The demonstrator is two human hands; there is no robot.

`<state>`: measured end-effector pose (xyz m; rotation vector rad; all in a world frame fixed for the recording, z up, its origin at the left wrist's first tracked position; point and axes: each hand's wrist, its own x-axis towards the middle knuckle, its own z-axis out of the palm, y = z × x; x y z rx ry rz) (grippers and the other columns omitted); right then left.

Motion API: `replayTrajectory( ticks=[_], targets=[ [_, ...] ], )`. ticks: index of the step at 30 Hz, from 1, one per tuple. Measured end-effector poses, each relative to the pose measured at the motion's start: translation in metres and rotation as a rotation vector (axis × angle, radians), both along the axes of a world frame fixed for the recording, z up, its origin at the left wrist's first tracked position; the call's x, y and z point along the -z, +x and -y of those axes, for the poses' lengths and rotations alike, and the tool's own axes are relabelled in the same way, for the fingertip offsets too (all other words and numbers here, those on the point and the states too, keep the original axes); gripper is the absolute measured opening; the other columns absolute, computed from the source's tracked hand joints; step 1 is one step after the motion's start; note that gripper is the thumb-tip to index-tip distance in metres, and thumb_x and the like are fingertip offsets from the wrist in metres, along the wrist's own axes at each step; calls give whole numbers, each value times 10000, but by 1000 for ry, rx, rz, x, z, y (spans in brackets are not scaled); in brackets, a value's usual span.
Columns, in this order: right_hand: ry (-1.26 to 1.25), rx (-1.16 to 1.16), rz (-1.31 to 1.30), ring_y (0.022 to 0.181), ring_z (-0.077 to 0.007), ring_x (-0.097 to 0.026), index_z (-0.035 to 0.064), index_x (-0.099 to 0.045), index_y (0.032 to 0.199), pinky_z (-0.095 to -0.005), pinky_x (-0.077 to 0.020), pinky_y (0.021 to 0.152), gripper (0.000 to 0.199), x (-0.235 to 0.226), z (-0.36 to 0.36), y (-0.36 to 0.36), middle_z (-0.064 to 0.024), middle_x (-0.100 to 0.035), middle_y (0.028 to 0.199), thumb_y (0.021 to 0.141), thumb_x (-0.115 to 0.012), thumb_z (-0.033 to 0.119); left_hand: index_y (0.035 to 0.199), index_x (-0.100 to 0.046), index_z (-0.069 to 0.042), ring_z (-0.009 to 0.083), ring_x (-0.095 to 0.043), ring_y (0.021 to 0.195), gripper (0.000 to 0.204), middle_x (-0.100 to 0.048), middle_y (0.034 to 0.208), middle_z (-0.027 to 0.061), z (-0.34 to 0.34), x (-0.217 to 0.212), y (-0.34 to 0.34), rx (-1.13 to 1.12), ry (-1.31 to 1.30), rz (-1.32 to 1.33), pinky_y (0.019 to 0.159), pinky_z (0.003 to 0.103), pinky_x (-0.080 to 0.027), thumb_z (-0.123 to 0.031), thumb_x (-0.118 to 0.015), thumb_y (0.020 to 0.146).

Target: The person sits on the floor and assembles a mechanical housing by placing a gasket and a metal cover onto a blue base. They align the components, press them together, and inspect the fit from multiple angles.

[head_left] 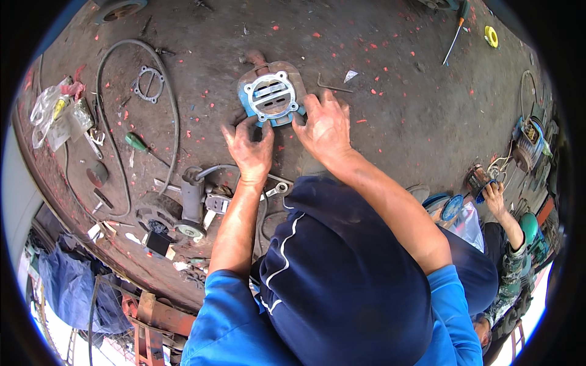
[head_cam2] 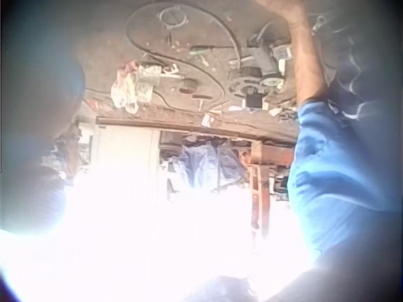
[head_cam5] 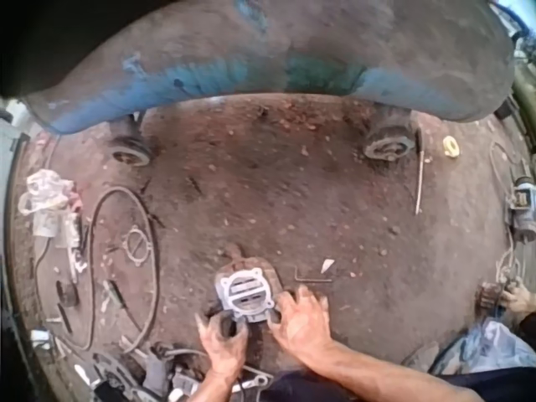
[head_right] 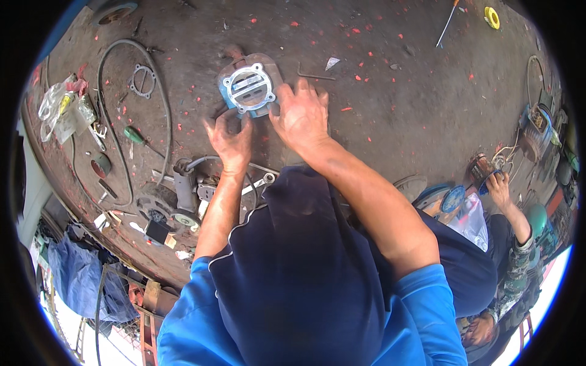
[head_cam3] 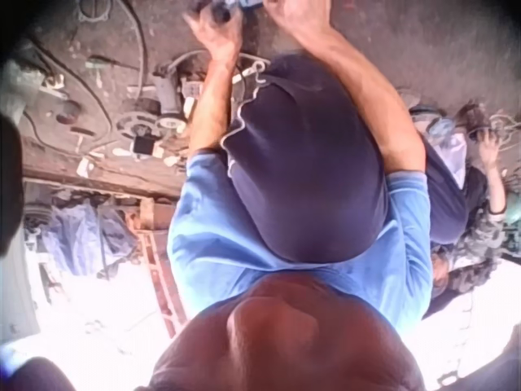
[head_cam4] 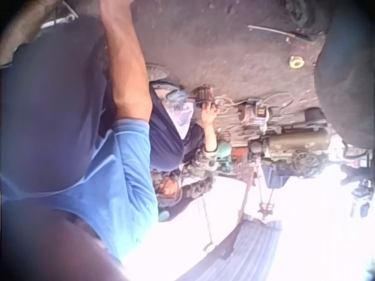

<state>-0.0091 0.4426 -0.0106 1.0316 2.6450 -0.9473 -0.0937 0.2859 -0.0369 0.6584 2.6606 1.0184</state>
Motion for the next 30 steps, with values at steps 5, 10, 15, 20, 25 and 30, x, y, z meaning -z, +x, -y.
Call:
replayTrajectory(
  ticks=[5,10,15,20,25,30],
  targets=[
    [-8,3,28,1090,-399,-635,53,-658,1112,-578,-435,1011,383,0,0,-1,-222,-614,1123,825,-800,262,1027,-699,-11,360,-607,1150,322,-600,1236,174,0,1,-1,11,9,-37,977,458,-518,-43,-848,743],
    [-6,10,-11,1142,-412,-610,44,-639,1154,-565,-440,1016,436,4,-2,5,-230,-618,1162,826,-801,282,1132,-656,-10,366,-607,1143,427,-594,1240,182,4,-1,1,-18,30,17,972,460,-521,-64,-856,759],
    [87,-59,-97,1092,-407,-606,62,-648,1115,-546,-479,919,388,-2,-13,30,-203,-620,1120,821,-806,260,1150,-621,-9,386,-588,1106,410,-582,1203,206,24,-12,12,3,-44,16,916,464,-520,-86,-836,810],
    [75,-236,-255,899,-381,-641,58,-660,912,-492,-513,772,154,-12,-38,53,-158,-646,924,855,-771,149,950,-639,25,407,-607,949,177,-602,1042,210,39,-40,37,56,-76,47,800,489,-508,-73,-771,886],
    [19,-399,-384,849,-340,-655,66,-676,993,-448,-522,729,178,-24,-62,58,-112,-661,884,833,-750,37,1018,-650,-4,423,-605,932,156,-596,1034,211,45,-45,65,28,-89,58,798,498,-511,-75,-734,908],
    [77,-512,-441,856,-340,-652,67,-678,1051,-455,-530,744,280,-48,-99,56,-113,-642,896,787,-745,1,1041,-664,-12,406,-634,929,156,-638,1023,193,34,-54,64,84,-38,99,804,469,-524,-64,-729,909]
  ],
)
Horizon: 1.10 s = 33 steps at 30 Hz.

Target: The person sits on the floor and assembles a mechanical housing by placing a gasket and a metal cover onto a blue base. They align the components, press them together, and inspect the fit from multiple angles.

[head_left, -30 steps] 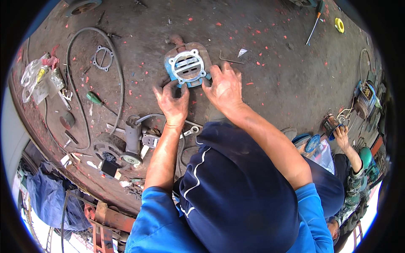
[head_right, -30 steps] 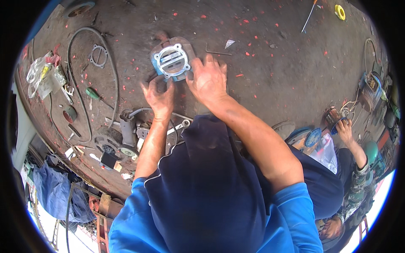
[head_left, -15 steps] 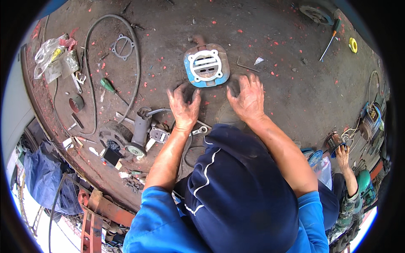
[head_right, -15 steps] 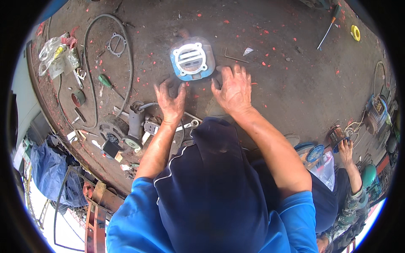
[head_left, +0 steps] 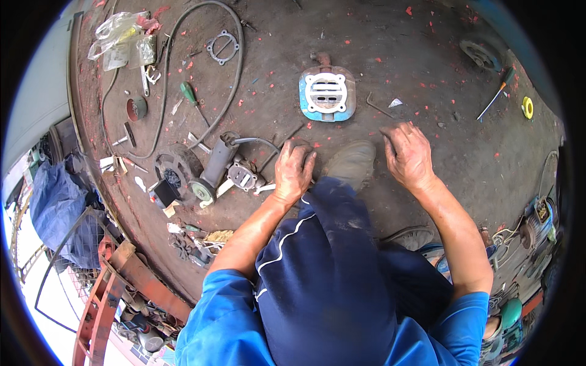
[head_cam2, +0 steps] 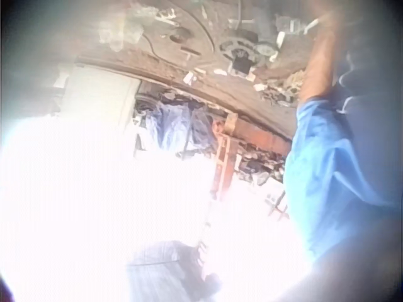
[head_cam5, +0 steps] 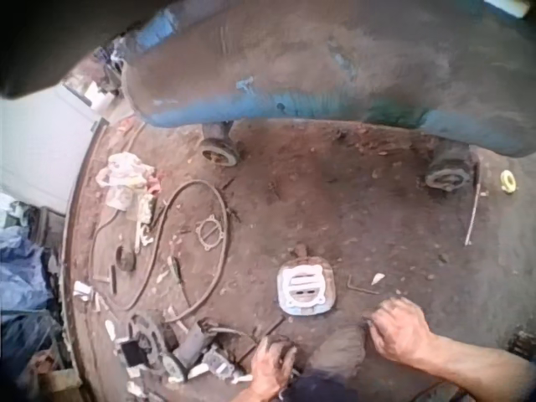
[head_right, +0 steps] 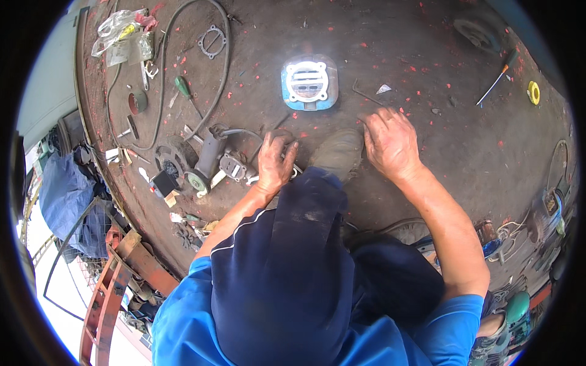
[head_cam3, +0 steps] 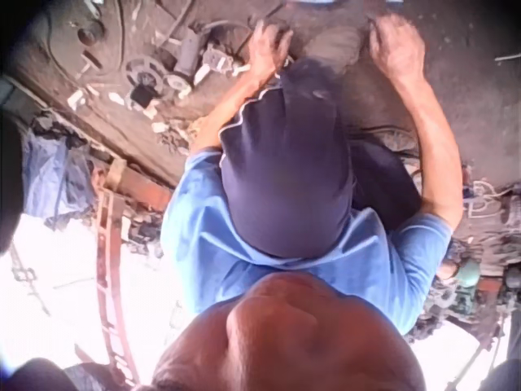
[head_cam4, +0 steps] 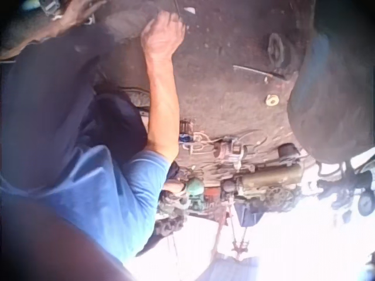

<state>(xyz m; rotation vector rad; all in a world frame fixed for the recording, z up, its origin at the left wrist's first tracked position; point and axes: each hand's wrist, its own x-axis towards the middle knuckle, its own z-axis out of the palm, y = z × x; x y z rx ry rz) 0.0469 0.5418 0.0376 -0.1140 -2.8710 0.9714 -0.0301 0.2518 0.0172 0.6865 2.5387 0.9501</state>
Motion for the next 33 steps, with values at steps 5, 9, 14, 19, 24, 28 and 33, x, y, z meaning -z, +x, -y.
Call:
replayTrajectory(
  ticks=[5,9,14,19,24,28,33],
  targets=[
    [-42,-9,5,855,-340,-652,72,-676,1045,-462,-538,746,299,-15,-24,-8,-117,-636,897,762,-756,14,1077,-696,-5,415,-638,939,154,-654,1007,201,-12,3,-37,23,-64,-89,825,480,-529,-80,-694,943],
    [-27,-74,41,849,-343,-651,73,-666,1017,-464,-539,741,258,-24,-32,-34,-115,-632,889,777,-749,30,1170,-669,-16,410,-631,982,212,-629,1024,201,-36,-16,-58,-33,-73,-114,831,492,-523,-77,-660,967],
    [-102,-270,85,844,-352,-654,67,-661,994,-465,-543,740,200,-40,-28,-52,-120,-631,884,814,-747,54,1030,-677,-6,413,-637,904,190,-605,1020,198,-19,-25,-22,-135,-52,141,776,496,-521,-143,-748,919],
    [-151,-515,219,857,-359,-656,37,-642,979,-466,-543,749,192,-55,-8,-48,-130,-635,887,820,-749,40,1111,-632,-14,453,-620,973,254,-607,1020,225,18,-35,39,-401,-77,198,827,531,-513,-150,-739,924],
    [-167,-781,207,854,-358,-648,30,-633,967,-460,-536,755,185,-83,39,-69,-133,-624,871,825,-751,43,1090,-633,-1,418,-649,949,226,-620,1052,211,54,-60,74,-670,-83,195,825,509,-521,-117,-728,921],
    [-230,-907,196,836,-358,-660,28,-658,999,-448,-540,734,227,-107,77,-83,-136,-662,900,799,-757,-9,1125,-638,29,445,-627,1078,349,-646,1100,235,101,-29,101,-1023,-180,110,990,528,-475,-187,-773,887],
    [-275,-901,244,825,-344,-661,39,-664,997,-448,-543,737,210,-109,93,-66,-119,-633,851,810,-757,13,1487,-422,96,520,-420,1388,995,-504,1447,346,114,1,79,-1222,-268,53,1211,546,-300,-409,-883,765]
  ],
)
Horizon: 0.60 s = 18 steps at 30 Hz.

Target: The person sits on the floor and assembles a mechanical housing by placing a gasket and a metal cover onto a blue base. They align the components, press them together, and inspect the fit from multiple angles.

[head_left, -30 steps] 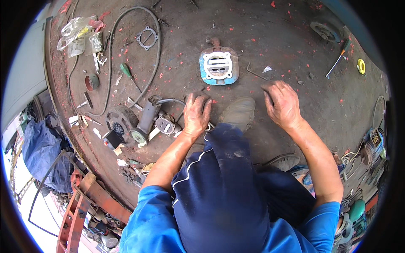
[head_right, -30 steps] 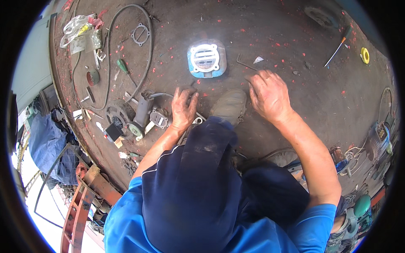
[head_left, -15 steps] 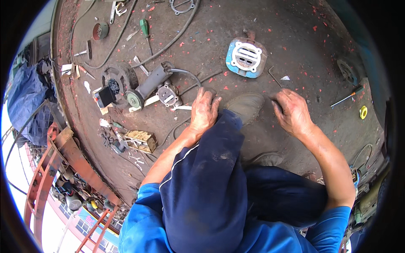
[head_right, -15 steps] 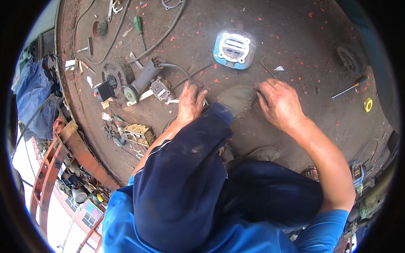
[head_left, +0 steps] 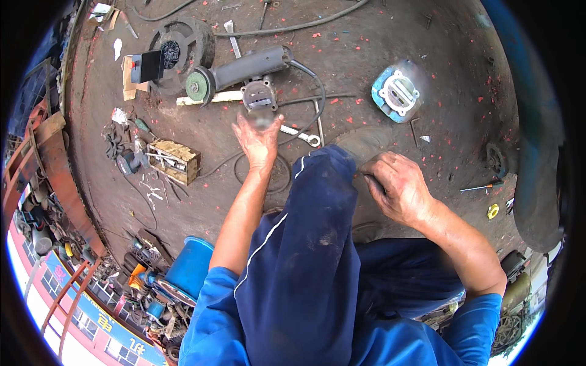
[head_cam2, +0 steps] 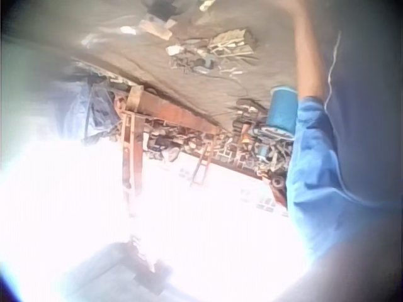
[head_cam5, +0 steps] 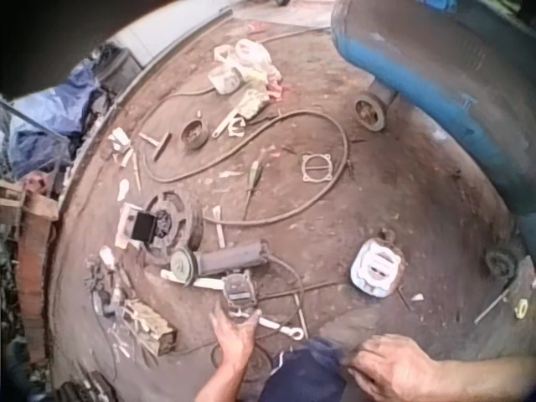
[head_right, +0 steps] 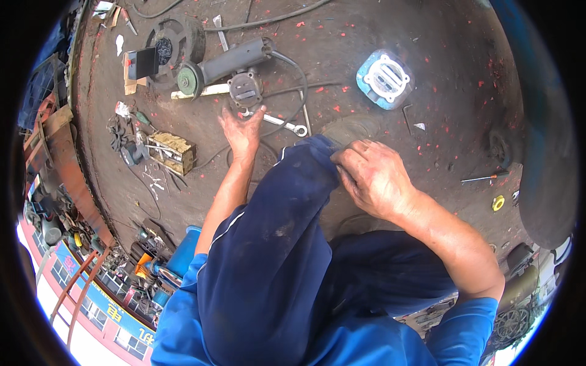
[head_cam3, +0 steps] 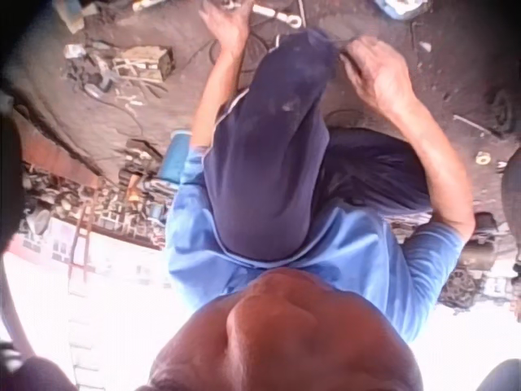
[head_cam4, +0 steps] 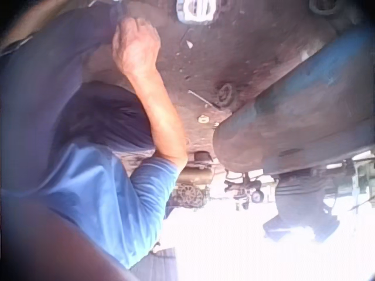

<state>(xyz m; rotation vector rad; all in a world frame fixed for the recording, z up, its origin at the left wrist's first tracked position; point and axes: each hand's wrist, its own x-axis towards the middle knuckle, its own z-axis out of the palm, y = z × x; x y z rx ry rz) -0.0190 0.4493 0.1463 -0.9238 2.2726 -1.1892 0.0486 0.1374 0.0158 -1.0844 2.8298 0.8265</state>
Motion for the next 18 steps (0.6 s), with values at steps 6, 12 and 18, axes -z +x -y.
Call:
replayTrajectory(
  ticks=[6,12,18],
  targets=[
    [46,25,99,828,-341,-665,32,-669,1015,-437,-551,743,207,13,-2,30,-119,-652,871,826,-751,13,1529,-363,59,526,-441,1334,1085,-451,1400,363,-7,25,-36,-128,-55,21,1143,573,-365,-359,-926,701],
    [49,110,142,837,-345,-667,42,-674,1025,-439,-553,749,207,19,-11,40,-121,-665,892,833,-745,8,1479,-436,63,513,-459,1306,955,-500,1370,328,-2,31,-33,-100,-68,-82,1146,572,-354,-309,-883,721],
    [74,231,209,837,-362,-668,41,-673,1030,-447,-548,749,211,28,-21,46,-138,-666,889,835,-744,3,1477,-451,50,386,-554,1267,898,-549,1387,284,-19,-34,-25,3,143,-140,1125,488,-428,-156,-898,727]
  ],
)
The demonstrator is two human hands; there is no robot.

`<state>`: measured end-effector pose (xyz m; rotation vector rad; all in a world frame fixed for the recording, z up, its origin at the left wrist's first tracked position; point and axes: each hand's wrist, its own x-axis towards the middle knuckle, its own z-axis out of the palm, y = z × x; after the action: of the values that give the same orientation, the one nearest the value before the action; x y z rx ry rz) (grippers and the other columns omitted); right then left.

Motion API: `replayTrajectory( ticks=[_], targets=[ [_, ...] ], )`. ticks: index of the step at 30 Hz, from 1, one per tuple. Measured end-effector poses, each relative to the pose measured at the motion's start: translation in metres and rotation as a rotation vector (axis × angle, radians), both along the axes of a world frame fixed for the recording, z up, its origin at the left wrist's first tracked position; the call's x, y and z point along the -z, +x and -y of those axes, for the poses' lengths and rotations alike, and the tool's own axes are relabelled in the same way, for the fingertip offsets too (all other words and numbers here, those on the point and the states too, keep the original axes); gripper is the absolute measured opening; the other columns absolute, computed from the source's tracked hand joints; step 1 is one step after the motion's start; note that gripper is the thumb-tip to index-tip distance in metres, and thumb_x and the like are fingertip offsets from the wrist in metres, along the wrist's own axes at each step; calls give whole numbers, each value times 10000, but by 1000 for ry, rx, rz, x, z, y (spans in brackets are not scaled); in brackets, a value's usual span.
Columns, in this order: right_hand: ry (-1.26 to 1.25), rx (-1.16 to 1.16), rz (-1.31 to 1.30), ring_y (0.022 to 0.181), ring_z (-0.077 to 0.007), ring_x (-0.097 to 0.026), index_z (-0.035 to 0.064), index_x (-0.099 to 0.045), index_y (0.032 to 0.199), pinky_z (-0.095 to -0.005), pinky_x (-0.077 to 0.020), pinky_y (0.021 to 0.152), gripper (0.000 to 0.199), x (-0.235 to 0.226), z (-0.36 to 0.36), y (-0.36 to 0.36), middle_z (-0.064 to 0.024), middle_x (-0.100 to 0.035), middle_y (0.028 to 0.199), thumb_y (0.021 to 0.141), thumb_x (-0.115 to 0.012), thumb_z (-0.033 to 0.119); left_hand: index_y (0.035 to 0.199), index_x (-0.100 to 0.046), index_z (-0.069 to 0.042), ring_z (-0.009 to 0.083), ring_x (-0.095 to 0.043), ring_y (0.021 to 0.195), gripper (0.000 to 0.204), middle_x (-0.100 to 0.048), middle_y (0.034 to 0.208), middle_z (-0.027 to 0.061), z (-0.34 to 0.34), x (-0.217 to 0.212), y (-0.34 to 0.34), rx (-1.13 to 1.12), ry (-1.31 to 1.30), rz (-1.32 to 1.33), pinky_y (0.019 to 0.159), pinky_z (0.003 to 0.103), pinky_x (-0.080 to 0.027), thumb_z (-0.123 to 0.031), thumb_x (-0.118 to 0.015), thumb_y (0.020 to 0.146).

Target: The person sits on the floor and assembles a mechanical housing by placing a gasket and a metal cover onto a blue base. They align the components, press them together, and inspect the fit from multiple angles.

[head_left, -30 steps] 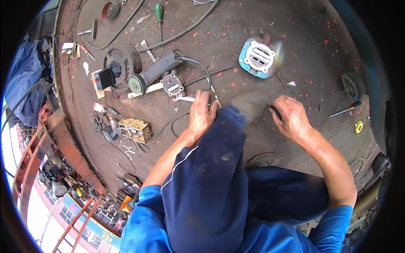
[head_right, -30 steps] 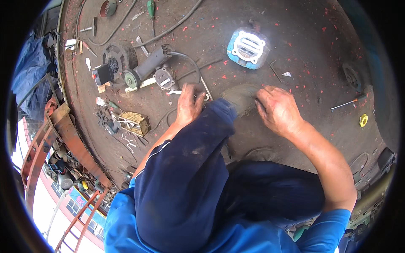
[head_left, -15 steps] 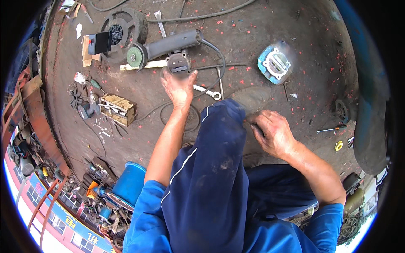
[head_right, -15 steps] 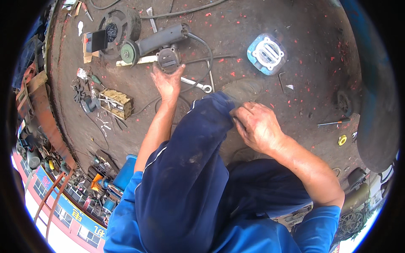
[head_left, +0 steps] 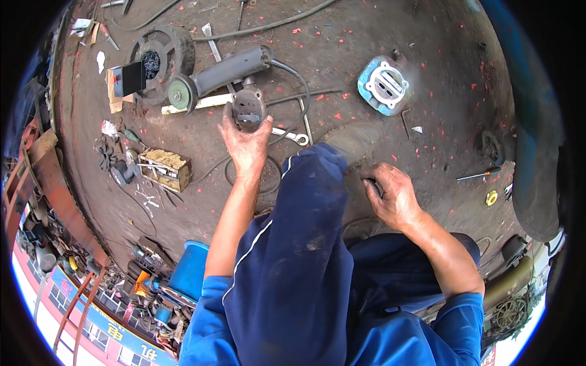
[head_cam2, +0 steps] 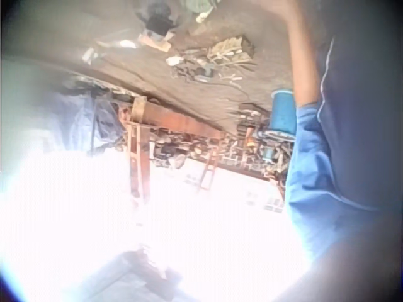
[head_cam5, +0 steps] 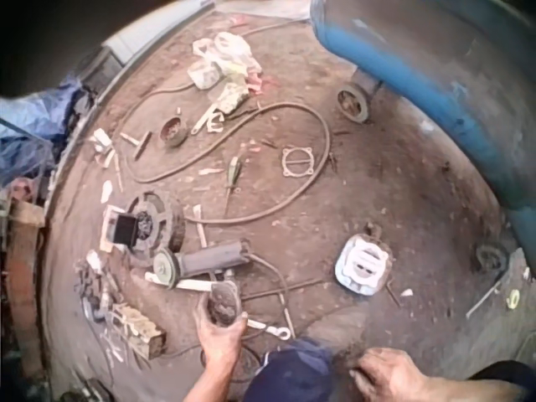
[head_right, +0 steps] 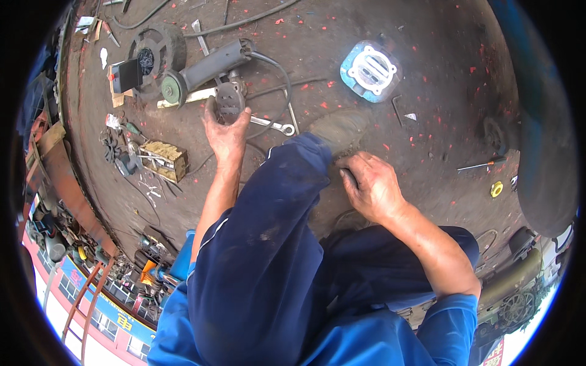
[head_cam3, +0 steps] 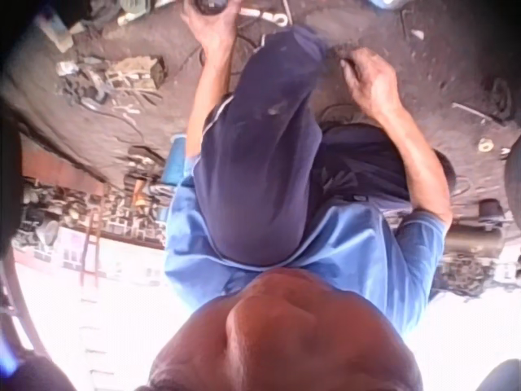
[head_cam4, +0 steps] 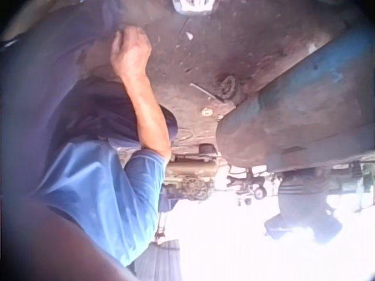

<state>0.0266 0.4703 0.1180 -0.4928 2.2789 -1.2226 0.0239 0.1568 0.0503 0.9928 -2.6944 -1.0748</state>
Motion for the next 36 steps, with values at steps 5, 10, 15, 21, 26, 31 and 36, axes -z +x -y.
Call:
replayTrajectory(
  ticks=[5,10,15,21,26,31,36],
  targets=[
    [-20,150,-19,823,-380,-655,20,-648,990,-449,-538,743,173,3,-1,-4,-153,-647,874,845,-741,6,1476,-442,74,308,-610,1256,825,-578,1390,229,-36,-61,-27,34,1007,3,1135,457,-451,-169,-868,812],
    [-55,177,-58,836,-390,-644,4,-601,945,-470,-525,735,159,0,-7,-18,-168,-628,869,866,-733,44,1504,-419,71,375,-579,1335,924,-562,1436,282,-51,-59,-41,123,1698,143,1183,521,-417,-365,-860,818],
    [-28,225,-42,879,-369,-684,10,-665,1054,-438,-539,777,198,-9,-21,-21,-163,-678,915,868,-727,-14,1586,-353,-12,454,-512,1393,1038,-413,1556,336,-68,-47,-48,109,1898,199,1193,569,-402,-479,-861,811],
    [-63,313,-53,904,-392,-669,15,-626,1018,-489,-538,742,185,-10,-29,-12,-167,-661,932,870,-723,67,1631,-279,-86,540,-394,1445,1010,-281,1623,333,-76,-39,-52,113,2080,187,1214,647,-340,-490,-812,875],
    [-63,320,-49,905,-391,-675,20,-631,1045,-491,-545,760,200,-9,-32,-13,-166,-670,949,868,-718,57,1635,-264,-90,545,-394,1442,1019,-277,1616,341,-80,-40,-53,132,2052,207,1212,644,-349,-508,-802,878],
    [-94,350,-83,906,-391,-674,19,-629,1070,-489,-549,766,230,-10,-31,-15,-165,-672,962,864,-722,58,1628,-289,-109,545,-392,1442,1006,-292,1611,330,-83,-42,-52,144,2059,225,1189,660,-376,-523,-804,870],
    [-44,358,-73,914,-396,-673,24,-626,1116,-481,-555,778,277,-11,-31,-18,-165,-667,992,861,-730,56,1624,-306,-132,529,-346,1476,992,-296,1612,315,-86,-40,-50,116,2094,262,1147,656,-432,-537,-802,867]
  ],
)
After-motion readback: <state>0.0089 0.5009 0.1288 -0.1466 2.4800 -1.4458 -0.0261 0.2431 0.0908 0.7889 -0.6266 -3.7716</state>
